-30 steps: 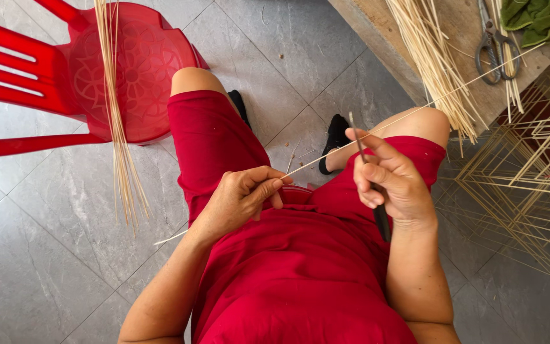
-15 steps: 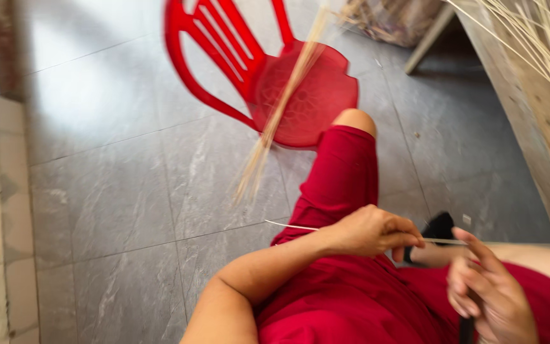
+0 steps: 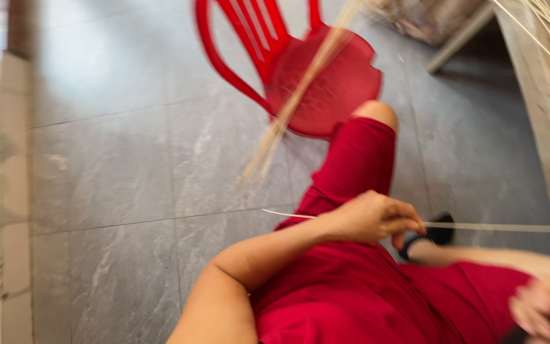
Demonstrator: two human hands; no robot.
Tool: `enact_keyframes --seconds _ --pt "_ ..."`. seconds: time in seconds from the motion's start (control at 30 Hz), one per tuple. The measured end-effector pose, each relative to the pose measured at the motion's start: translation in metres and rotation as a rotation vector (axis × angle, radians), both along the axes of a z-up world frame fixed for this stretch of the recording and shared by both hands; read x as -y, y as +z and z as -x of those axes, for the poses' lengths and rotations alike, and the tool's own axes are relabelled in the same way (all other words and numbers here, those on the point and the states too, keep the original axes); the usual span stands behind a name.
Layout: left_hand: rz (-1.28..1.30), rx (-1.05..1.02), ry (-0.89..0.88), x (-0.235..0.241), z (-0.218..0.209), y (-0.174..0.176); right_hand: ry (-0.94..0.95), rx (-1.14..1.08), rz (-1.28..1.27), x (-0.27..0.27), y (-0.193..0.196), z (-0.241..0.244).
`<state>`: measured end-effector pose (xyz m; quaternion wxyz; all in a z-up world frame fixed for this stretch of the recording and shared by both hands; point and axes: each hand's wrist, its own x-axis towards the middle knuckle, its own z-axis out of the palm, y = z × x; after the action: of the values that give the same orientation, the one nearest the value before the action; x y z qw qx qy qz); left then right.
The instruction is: The person sits on a low red plastic chair and repeatedly picks up thin bamboo sticks from a wooden table. Using a small knife, they scrape and sharpen the sticks one at a time, then place the finished sticks on the chair. The process continues with multiple sticks throughout the episode.
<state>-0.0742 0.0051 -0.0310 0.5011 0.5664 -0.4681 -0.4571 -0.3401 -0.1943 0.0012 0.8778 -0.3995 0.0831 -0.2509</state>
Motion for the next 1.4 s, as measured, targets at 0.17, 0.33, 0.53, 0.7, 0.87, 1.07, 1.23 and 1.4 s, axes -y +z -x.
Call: enact_keyframes --seconds 0.17,0.33,0.53,0.7,0.87,1.07,1.23,1.4 --pt "0.013 -0.040 -0.031 0.011 0.013 0.012 0.073 -0.452 0.027 -0.058 -0.017 -0.018" --pt "-0.113 -0.052 -0.005 0.012 0.009 0.029 0.053 -0.355 0.002 -0.050 -0.007 -0.018" --pt "-0.208 0.024 0.036 0.011 0.008 0.031 0.021 -0.351 -0.004 -0.050 0.001 -0.011" --pt "-0.136 0.053 0.005 0.018 0.018 0.032 0.208 -0.438 -0.033 -0.071 -0.013 -0.031" --pt "-0.089 0.112 0.012 0.015 0.016 0.027 0.121 -0.333 -0.049 -0.062 -0.009 -0.021" --pt "-0.104 0.086 0.012 0.006 0.010 0.024 -0.003 -0.260 -0.057 -0.042 -0.003 0.003" --pt "-0.135 0.068 0.014 -0.001 0.004 0.022 -0.106 -0.247 -0.043 -0.028 -0.001 0.021" --pt "-0.186 0.056 0.031 -0.007 0.000 0.025 -0.200 -0.252 -0.011 -0.017 0.006 0.029"
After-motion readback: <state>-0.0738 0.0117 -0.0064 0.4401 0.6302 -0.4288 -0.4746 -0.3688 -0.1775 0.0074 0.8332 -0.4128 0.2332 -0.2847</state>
